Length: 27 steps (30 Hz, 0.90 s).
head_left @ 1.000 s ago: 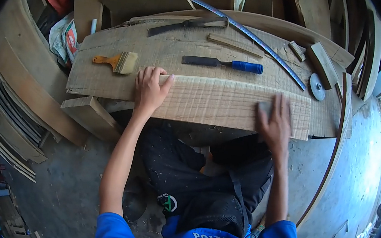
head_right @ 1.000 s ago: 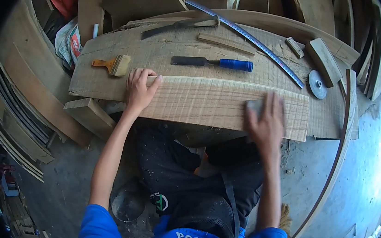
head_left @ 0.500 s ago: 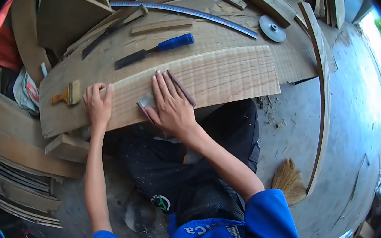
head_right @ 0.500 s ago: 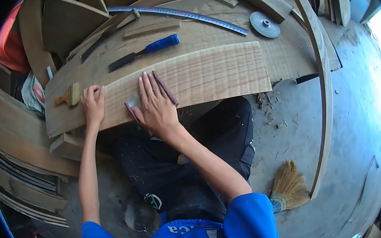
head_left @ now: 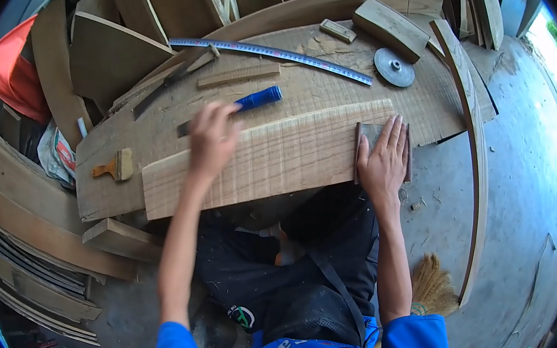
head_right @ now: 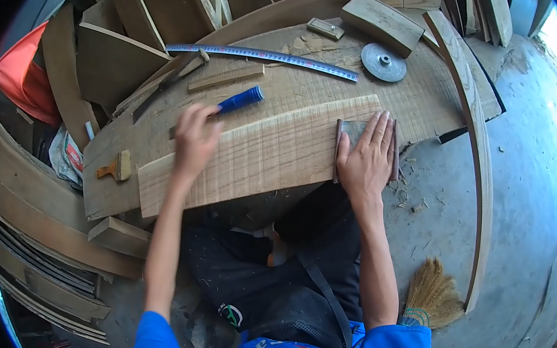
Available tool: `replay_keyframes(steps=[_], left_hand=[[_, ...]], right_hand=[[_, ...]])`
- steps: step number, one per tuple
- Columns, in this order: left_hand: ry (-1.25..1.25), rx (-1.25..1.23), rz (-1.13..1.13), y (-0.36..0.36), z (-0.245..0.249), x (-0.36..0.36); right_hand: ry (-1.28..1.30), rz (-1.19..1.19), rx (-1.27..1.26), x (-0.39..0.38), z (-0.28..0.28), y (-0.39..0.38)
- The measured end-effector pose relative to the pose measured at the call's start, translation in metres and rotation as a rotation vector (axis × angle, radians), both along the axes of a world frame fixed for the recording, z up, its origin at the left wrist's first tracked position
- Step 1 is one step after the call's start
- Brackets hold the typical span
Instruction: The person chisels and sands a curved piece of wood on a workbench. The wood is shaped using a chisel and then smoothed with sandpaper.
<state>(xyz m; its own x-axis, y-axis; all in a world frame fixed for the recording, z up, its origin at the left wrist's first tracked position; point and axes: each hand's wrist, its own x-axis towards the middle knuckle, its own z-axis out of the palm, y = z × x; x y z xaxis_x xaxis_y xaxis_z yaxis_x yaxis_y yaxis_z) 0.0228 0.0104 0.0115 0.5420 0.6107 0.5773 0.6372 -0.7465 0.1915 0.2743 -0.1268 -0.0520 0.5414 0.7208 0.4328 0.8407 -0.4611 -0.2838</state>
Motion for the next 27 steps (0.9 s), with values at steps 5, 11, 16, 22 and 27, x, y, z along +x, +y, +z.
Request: replay_keyframes(steps=[5,11,16,22,27], left_hand=[[0.133,-0.045,-0.007,0.035,-0.020,0.076],[0.090,-0.085,-0.114,0.031,-0.016,0.069],[0.129,-0.022,-0.161,0.022,-0.009,0.065],[0.210,0.093,-0.251,0.025,-0.011,0.066],[0.264,0.113,-0.305,0.029,-0.016,0.064]], right_hand=[[0.010,0.004,-0.032,0.001,0.003,-0.001],[0.040,0.006,-0.006,0.000,0.003,0.000],[0.008,0.001,-0.028,0.001,0.001,-0.001],[0.018,-0.006,-0.036,0.001,0.001,-0.001],[-0.007,0.007,-0.027,0.001,0.000,0.000]])
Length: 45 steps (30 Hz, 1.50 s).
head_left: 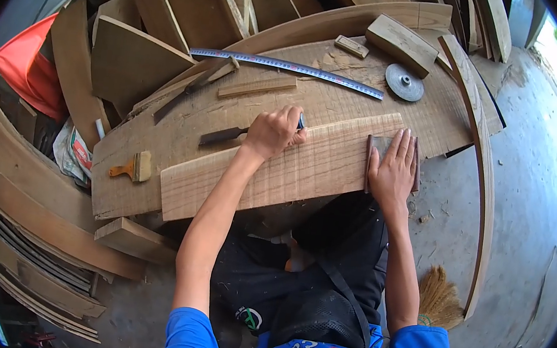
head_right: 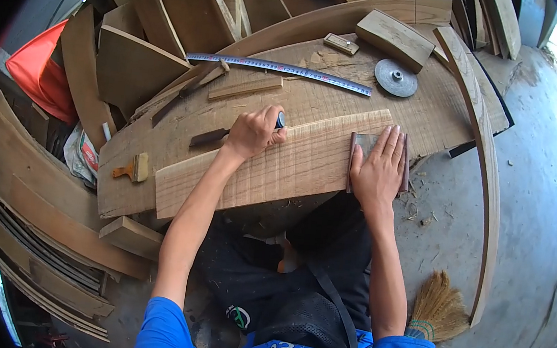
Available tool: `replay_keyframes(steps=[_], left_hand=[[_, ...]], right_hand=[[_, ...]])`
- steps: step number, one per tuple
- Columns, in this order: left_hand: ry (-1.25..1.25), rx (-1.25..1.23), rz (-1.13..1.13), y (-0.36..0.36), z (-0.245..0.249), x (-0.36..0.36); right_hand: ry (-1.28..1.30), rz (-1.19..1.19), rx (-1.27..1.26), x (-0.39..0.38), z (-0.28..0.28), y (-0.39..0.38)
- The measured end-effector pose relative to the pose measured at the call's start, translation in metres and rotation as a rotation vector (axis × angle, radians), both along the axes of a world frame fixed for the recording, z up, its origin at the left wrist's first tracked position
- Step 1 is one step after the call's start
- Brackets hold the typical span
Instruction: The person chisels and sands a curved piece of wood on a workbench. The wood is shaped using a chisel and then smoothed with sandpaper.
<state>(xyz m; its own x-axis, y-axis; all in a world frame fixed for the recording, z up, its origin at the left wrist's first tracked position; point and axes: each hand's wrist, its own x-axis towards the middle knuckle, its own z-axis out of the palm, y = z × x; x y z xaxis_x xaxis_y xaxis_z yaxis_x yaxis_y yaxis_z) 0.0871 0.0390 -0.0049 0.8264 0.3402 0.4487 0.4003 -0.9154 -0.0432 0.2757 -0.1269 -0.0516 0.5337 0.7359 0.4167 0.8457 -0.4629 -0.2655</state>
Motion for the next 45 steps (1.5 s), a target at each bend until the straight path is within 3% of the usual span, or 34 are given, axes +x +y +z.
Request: replay_keyframes(steps=[7,10,12,15,19,20,21,22,24,27,28,30,32,34,35,36,38,40,42,45], left_hand=[[0.070,-0.159,0.103,0.004,0.005,0.004],[-0.111,-0.164,0.170,0.012,0.006,0.004],[-0.119,0.000,0.221,0.011,0.008,-0.001],[-0.362,-0.168,0.227,-0.020,0.012,-0.022],[-0.076,-0.001,0.583,-0.082,0.016,-0.118],[-0.108,-0.132,0.703,-0.085,0.009,-0.150],[0.032,-0.048,0.886,-0.083,-0.002,-0.188],[-0.036,-0.096,0.946,-0.078,-0.015,-0.219],[-0.137,-0.274,0.877,-0.074,-0.017,-0.230],[-0.169,-0.305,0.897,-0.075,-0.020,-0.226],[-0.156,-0.314,0.880,-0.074,-0.021,-0.225],[-0.185,-0.316,0.804,-0.072,-0.022,-0.233],[-0.142,-0.358,0.834,-0.070,-0.019,-0.233],[-0.178,-0.310,0.844,-0.072,-0.024,-0.234],[-0.155,-0.297,0.854,-0.074,-0.020,-0.229],[-0.167,-0.306,0.871,-0.072,-0.020,-0.224],[-0.110,-0.316,0.757,-0.074,-0.011,-0.229],[-0.139,-0.278,0.801,-0.079,-0.016,-0.229],[-0.176,-0.325,0.801,-0.082,-0.014,-0.225],[-0.191,-0.361,0.791,-0.079,-0.014,-0.230]], right_hand=[[0.019,-0.008,0.019,0.000,-0.001,0.001],[0.026,-0.009,0.041,0.000,-0.002,0.002],[0.008,-0.050,0.048,-0.004,-0.002,0.004],[0.059,-0.089,0.052,-0.012,0.001,0.010],[0.111,-0.101,0.059,-0.023,0.002,0.014],[0.113,-0.082,0.071,-0.027,0.004,0.017],[0.177,-0.035,0.094,-0.038,0.008,0.020],[0.215,0.037,0.142,-0.054,0.012,0.024],[0.254,0.216,0.159,-0.099,0.017,0.038],[0.437,0.423,0.308,-0.166,0.023,0.049],[0.242,0.504,0.277,-0.175,0.021,0.051],[0.228,0.614,0.281,-0.158,0.012,0.040],[0.425,0.603,0.208,-0.104,0.021,0.009],[0.067,0.443,0.170,-0.034,0.010,-0.017],[0.239,0.321,0.176,-0.003,0.002,-0.033],[0.044,0.227,0.160,0.018,0.004,-0.040],[0.005,0.122,0.222,-0.012,-0.010,-0.027],[0.121,0.473,0.187,-0.082,0.002,-0.008],[0.387,0.672,0.339,-0.160,0.000,0.017],[0.223,0.707,0.283,-0.218,0.018,0.026]])
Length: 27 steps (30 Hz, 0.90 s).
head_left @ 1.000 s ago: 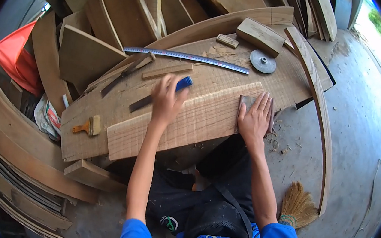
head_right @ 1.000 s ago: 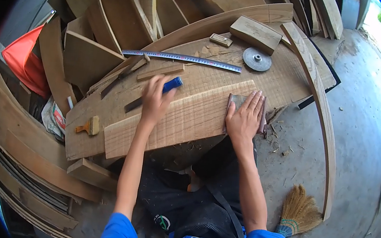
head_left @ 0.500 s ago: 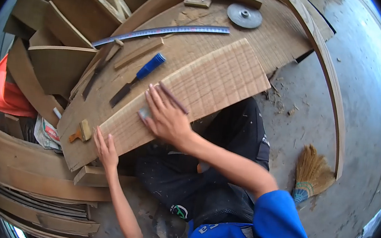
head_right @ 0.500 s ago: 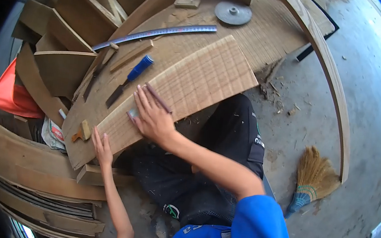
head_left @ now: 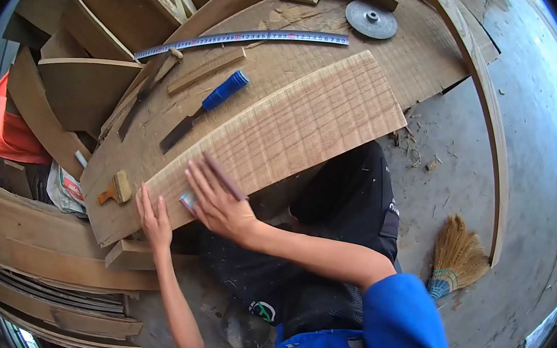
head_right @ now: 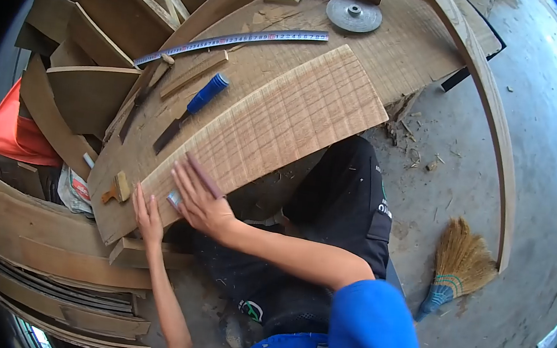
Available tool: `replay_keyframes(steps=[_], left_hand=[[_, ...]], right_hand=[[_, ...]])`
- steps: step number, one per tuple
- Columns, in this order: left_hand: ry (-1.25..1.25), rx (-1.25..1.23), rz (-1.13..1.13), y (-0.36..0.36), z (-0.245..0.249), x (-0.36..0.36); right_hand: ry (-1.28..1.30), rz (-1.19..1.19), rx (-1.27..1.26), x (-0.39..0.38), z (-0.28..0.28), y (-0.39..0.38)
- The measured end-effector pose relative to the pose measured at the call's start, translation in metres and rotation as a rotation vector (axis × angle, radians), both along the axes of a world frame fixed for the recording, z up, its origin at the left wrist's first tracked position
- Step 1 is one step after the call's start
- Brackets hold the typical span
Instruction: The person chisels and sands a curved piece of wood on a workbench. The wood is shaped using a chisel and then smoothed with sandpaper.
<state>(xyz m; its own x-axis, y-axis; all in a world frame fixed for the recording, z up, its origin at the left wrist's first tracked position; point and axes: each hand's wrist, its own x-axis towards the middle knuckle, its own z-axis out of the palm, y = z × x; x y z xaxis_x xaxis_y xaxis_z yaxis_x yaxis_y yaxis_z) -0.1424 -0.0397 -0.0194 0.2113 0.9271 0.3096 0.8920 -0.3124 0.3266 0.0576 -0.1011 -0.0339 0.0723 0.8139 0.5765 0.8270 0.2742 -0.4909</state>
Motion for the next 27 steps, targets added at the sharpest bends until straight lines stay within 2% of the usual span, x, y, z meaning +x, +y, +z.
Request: replay_keyframes(steps=[3,5,7,8,9,10,11,13,15,17,18,19,20,21,23,25,26,27], left_hand=[[-0.032,0.005,-0.011,0.000,-0.001,-0.003],[-0.050,-0.009,0.016,0.001,-0.006,-0.008],[-0.137,-0.002,-0.017,0.002,-0.007,-0.009],[-0.137,0.028,0.009,0.000,-0.007,-0.003],[-0.141,0.021,0.031,-0.003,-0.007,-0.002],[-0.076,0.062,0.062,-0.003,-0.007,0.001],[-0.016,0.107,0.096,-0.002,-0.007,0.005],[-0.024,0.121,0.092,-0.004,-0.003,0.013],[0.059,0.193,0.086,0.000,-0.010,0.009],[0.016,0.155,0.113,-0.005,-0.003,0.012],[0.060,0.185,0.144,-0.004,-0.007,0.011],[0.089,0.222,0.157,-0.001,-0.012,0.007],[0.098,0.232,0.173,-0.001,-0.014,-0.003],[0.006,0.224,0.120,-0.001,-0.015,-0.006],[-0.116,0.220,0.051,0.003,-0.020,-0.004],[-0.080,0.191,0.107,-0.003,-0.015,0.000],[-0.059,0.194,0.117,-0.004,-0.014,0.000],[-0.081,0.190,0.127,-0.005,-0.013,0.002]], right_hand=[[0.052,0.033,0.079,0.023,-0.015,-0.001],[0.119,-0.080,0.012,0.102,-0.008,-0.006],[-0.353,-0.328,-0.107,0.189,-0.006,-0.007],[-0.322,-0.365,-0.128,0.233,-0.028,0.003],[-0.330,-0.489,-0.228,0.255,-0.014,0.004],[-0.163,-0.517,-0.190,0.254,-0.014,0.005],[-0.178,-0.497,-0.180,0.248,-0.014,0.010],[-0.230,-0.691,-0.216,0.217,-0.013,0.018],[-0.233,-0.465,-0.172,0.149,-0.010,0.029],[-0.033,-0.164,-0.043,0.054,-0.004,0.036],[-0.023,-0.054,-0.004,0.009,-0.001,0.029],[0.042,0.101,-0.050,-0.031,-0.002,0.025],[-0.269,0.160,-0.091,-0.055,0.003,0.018],[-0.304,0.131,-0.102,-0.065,0.004,0.015],[-0.100,0.277,-0.020,-0.041,-0.003,0.019],[-0.050,0.195,-0.073,0.020,0.006,0.016],[-0.233,0.064,-0.012,0.062,0.007,0.016],[-0.706,0.048,-0.042,0.116,0.008,0.015]])
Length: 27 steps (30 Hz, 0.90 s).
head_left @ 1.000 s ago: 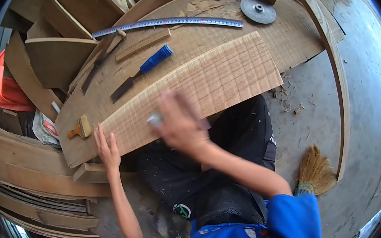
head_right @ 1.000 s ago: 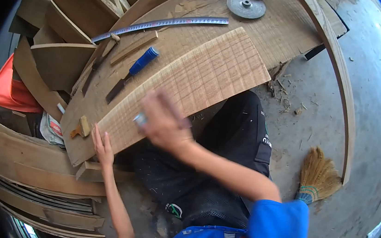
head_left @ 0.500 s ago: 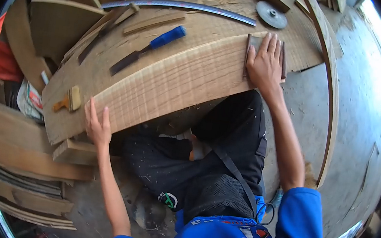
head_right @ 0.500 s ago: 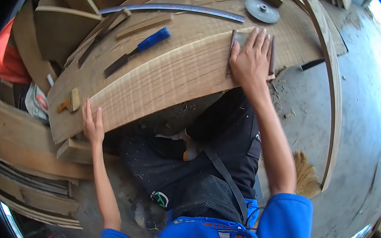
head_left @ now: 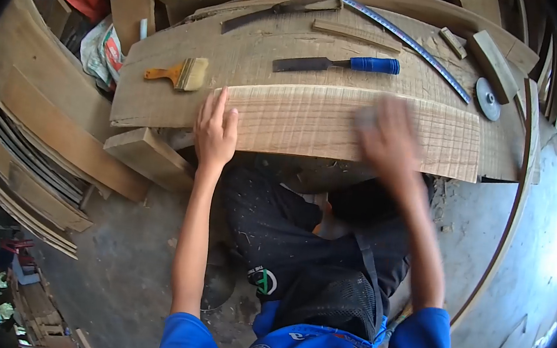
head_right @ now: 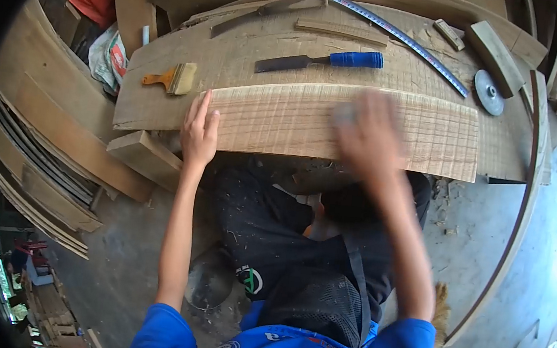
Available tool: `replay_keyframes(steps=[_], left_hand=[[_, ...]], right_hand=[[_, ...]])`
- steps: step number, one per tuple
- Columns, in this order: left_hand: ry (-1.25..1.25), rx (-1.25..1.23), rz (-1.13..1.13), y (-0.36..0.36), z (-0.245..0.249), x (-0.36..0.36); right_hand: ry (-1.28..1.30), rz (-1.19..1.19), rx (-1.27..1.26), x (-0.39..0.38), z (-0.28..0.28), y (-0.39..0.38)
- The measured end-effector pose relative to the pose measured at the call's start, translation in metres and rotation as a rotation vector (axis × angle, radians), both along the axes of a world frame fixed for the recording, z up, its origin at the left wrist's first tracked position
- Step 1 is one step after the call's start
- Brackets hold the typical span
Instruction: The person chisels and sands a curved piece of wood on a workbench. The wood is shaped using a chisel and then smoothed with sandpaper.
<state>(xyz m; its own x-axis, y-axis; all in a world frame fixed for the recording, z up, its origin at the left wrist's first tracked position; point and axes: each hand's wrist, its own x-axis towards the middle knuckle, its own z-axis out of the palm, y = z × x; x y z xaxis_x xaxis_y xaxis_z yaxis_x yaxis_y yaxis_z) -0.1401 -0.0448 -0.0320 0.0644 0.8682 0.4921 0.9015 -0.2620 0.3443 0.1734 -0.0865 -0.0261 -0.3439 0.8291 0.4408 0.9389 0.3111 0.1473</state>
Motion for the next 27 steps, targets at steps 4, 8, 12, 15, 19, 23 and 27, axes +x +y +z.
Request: replay_keyframes(steps=[4,8,12,15,19,23,27], left_hand=[[-0.028,0.042,0.055,0.001,-0.005,0.004],[0.001,0.051,0.104,-0.004,-0.003,0.007],[0.050,0.120,0.113,-0.003,-0.001,0.010],[-0.004,0.108,0.078,-0.002,0.001,0.007],[-0.041,0.117,0.041,-0.001,-0.003,0.001],[-0.038,0.117,0.058,-0.004,0.000,0.002],[-0.031,0.153,0.148,-0.003,-0.004,0.009]], right_hand=[[0.236,-0.321,-0.211,0.161,-0.016,-0.011],[0.169,-0.506,-0.101,0.128,-0.038,0.008],[0.330,-0.105,-0.035,-0.027,-0.017,0.035],[0.701,0.263,-0.062,-0.146,0.002,0.031],[0.516,0.344,-0.058,-0.145,0.002,0.038],[0.295,0.035,-0.051,0.011,-0.013,0.029],[0.302,-0.441,-0.151,0.136,-0.017,-0.015]])
